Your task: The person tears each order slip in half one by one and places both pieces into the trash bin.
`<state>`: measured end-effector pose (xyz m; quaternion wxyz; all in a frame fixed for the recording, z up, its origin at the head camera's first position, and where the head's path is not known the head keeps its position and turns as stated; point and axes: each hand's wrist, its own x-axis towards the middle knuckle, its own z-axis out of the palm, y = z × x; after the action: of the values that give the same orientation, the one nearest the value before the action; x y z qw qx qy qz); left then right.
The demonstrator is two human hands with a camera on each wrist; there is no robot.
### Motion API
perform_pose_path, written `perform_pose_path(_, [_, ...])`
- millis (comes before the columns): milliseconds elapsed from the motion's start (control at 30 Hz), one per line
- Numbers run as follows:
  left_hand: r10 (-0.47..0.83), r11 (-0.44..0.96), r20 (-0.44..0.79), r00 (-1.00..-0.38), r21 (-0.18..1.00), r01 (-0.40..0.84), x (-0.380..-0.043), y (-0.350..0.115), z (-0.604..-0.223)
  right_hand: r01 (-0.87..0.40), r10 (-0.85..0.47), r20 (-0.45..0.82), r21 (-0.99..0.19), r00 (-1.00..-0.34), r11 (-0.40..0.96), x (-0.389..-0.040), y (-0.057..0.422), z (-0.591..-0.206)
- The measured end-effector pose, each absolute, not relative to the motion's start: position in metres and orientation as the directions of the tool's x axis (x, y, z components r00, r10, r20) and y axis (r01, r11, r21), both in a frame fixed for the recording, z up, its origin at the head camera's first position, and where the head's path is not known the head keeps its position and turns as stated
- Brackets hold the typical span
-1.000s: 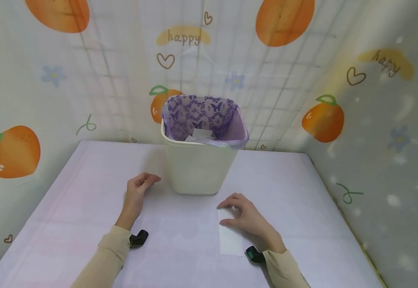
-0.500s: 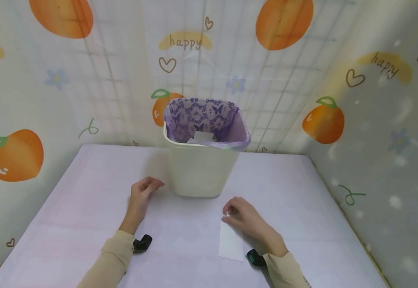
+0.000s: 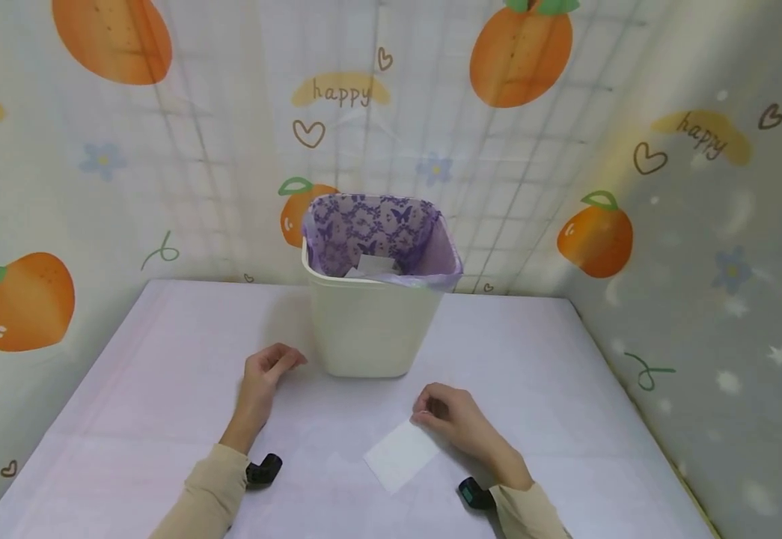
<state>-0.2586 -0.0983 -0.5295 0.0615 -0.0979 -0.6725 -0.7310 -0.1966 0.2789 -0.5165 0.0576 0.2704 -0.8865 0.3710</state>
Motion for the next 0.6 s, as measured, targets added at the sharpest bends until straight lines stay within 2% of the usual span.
perform_pose_path(300, [0.112,0.020,0.232,-0.966,0.972,0.236,-0.249,-0.090,-0.527,-0.471,-0.390,0.279,-0.657,-0.877,0.589,-0.194,0.277,-0.518])
perform_pose_path(600, [0.223,0.162,0.321,-0.920,0.919,0.360,-0.242,-0.080,-0.533,-0.422,-0.350,0.259,-0.720,-0.900,0.551,-0.190,0.276,-0.520])
